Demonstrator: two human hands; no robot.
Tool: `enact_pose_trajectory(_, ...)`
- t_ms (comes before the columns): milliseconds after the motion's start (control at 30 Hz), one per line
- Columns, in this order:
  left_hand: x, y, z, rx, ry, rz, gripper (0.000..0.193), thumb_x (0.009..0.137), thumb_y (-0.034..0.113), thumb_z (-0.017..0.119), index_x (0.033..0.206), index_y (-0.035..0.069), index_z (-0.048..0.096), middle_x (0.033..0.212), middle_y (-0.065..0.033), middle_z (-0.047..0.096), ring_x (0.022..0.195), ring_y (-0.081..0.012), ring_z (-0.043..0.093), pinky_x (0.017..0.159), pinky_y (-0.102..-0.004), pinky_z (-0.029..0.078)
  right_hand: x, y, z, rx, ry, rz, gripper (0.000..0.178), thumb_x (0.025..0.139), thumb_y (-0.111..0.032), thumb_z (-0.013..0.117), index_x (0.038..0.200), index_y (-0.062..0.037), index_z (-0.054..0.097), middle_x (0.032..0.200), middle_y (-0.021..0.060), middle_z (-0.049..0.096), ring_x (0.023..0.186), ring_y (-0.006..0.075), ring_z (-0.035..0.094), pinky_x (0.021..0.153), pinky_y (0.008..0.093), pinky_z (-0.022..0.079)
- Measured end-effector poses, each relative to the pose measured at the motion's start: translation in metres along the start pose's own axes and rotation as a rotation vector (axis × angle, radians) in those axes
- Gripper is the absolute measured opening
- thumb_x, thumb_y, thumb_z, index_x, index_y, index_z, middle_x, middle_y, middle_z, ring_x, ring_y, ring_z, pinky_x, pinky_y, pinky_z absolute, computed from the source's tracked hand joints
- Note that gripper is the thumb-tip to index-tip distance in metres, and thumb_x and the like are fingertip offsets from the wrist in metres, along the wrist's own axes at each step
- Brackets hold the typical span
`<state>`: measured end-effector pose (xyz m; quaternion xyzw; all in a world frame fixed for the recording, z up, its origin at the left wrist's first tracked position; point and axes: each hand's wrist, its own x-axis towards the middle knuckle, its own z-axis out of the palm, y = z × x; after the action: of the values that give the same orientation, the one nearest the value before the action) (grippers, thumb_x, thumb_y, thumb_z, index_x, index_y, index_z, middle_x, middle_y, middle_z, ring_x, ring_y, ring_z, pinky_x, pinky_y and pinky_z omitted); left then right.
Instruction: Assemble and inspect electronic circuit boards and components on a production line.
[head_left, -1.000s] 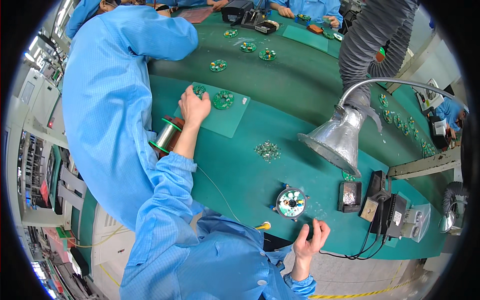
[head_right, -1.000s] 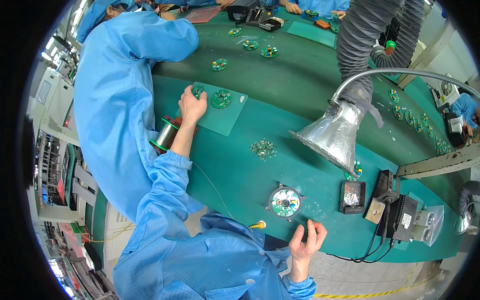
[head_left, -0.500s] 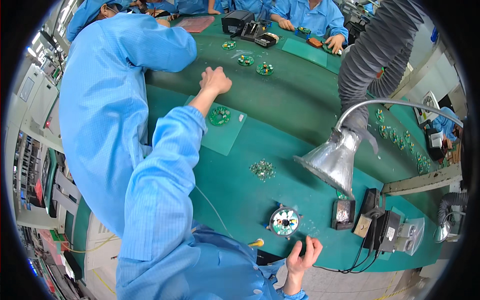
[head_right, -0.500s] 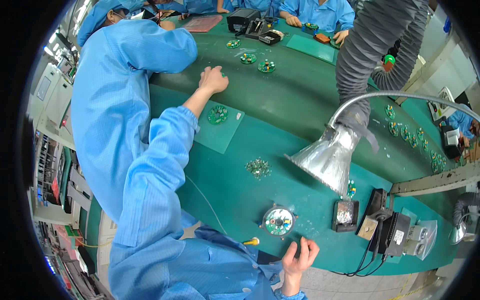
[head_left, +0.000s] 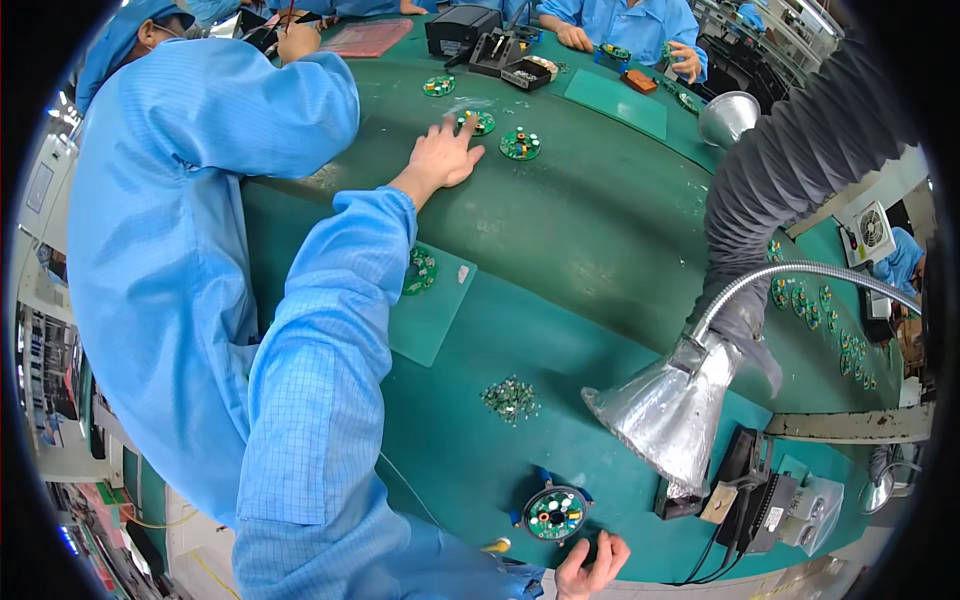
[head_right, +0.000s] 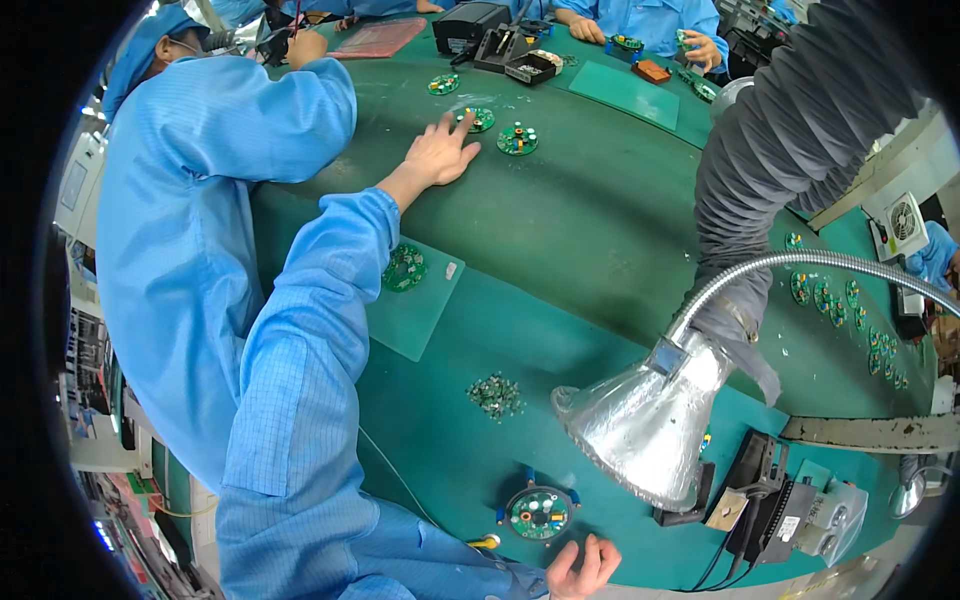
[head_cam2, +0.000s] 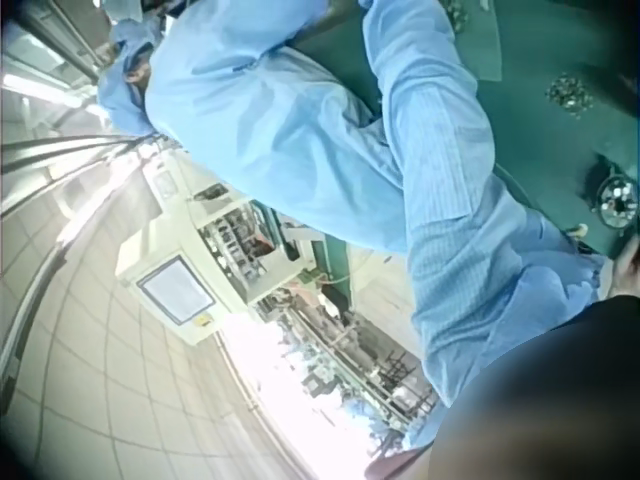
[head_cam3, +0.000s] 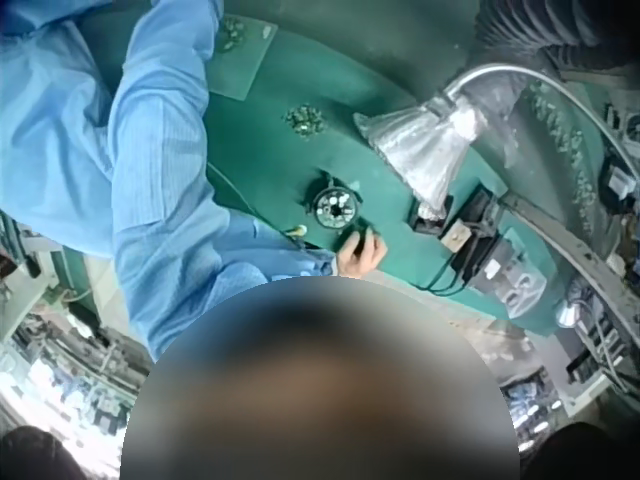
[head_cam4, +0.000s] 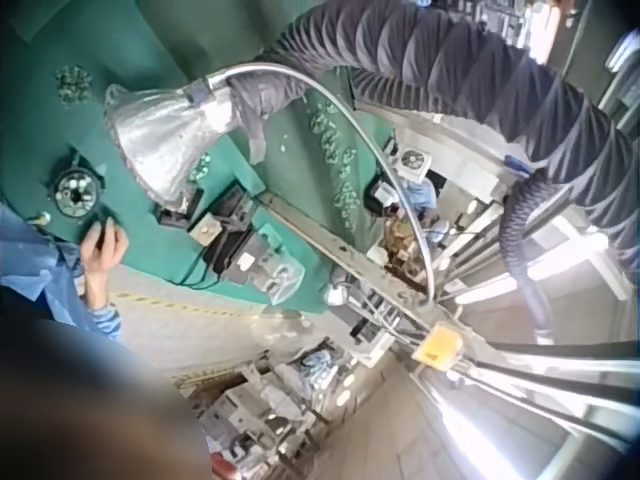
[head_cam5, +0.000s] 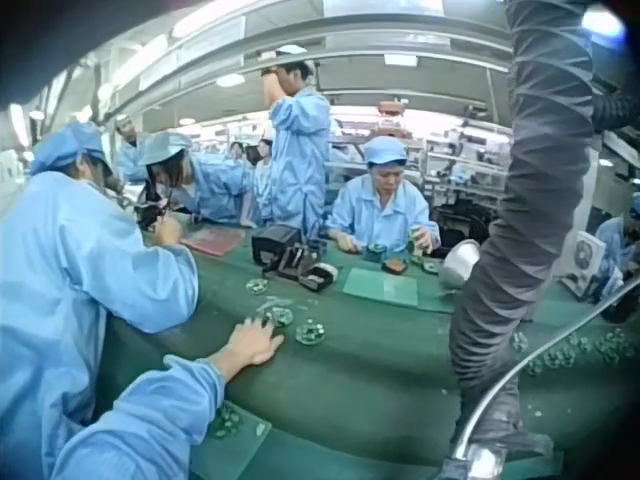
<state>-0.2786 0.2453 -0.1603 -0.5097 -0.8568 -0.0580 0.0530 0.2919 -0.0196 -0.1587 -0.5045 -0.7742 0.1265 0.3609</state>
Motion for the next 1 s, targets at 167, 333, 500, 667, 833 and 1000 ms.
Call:
enact_pose_trajectory(167,0.020,-0.005,-0.005,0.100,0.006,0.076,0.053,0.097,0.047,0.044,0.139,0.016,0.042,0.134,-0.0186,0.047,0.118,-0.0366,0.051,0.096,-0.0512,0.045,0.003,-0.004,0.000,-0.036,-0.007,0.002,0.027,0.079,-0.002,0.071,0.106,0.0003,0.066,0.099,0.0215,0.057,0.083,0.0367,0.057,0.073,0.0427,0.049)
enact_pose_trajectory(333,0.023,-0.010,0.000,0.107,0.019,0.091,0.043,0.097,0.043,0.045,0.122,0.010,0.056,0.125,-0.0167,0.054,0.115,-0.0336,0.055,0.089,-0.0472,0.050,0.002,-0.001,0.000,-0.052,-0.037,0.019,0.028,0.079,-0.003,0.071,0.106,0.0005,0.065,0.099,0.0216,0.057,0.083,0.0370,0.056,0.073,0.0430,0.049)
enact_pose_trajectory(500,0.018,-0.011,-0.005,0.180,0.024,0.201,0.031,0.095,0.030,0.051,0.114,0.006,0.056,0.113,-0.0172,0.059,0.104,-0.0347,0.060,0.083,-0.0456,0.053,-0.001,0.005,0.001,-0.023,-0.029,-0.023,0.029,0.079,0.001,0.065,0.108,0.0046,0.062,0.099,0.0213,0.054,0.084,0.0338,0.055,0.071,0.0409,0.047)
enact_pose_trajectory(667,0.003,-0.023,-0.005,0.264,0.043,0.217,0.030,0.096,0.031,0.050,0.115,0.007,0.056,0.111,-0.0167,0.060,0.101,-0.0332,0.062,0.081,-0.0456,0.053,-0.008,0.009,0.003,0.025,-0.035,-0.031,0.033,0.079,0.006,0.059,0.112,0.0074,0.059,0.100,0.0219,0.052,0.084,0.0316,0.052,0.070,0.0399,0.045)
enact_pose_trajectory(833,-0.013,-0.031,-0.019,0.280,0.014,0.207,0.032,0.097,0.036,0.048,0.116,0.011,0.055,0.110,-0.0161,0.060,0.097,-0.0326,0.064,0.078,-0.0454,0.053,-0.008,0.009,0.005,0.009,-0.001,-0.063,0.034,0.078,0.005,0.060,0.112,0.0070,0.059,0.100,0.0220,0.053,0.084,0.0316,0.053,0.071,0.0392,0.045)
enact_pose_trajectory(1000,-0.013,-0.045,-0.006,0.212,0.019,0.231,0.028,0.098,0.034,0.045,0.110,0.011,0.054,0.101,-0.0176,0.062,0.083,-0.0354,0.066,0.071,-0.0475,0.053,0.005,-0.008,-0.001,-0.044,0.011,-0.053,0.026,0.079,-0.003,0.070,0.103,0.0030,0.065,0.098,0.0212,0.058,0.082,0.0363,0.058,0.072,0.0420,0.050)
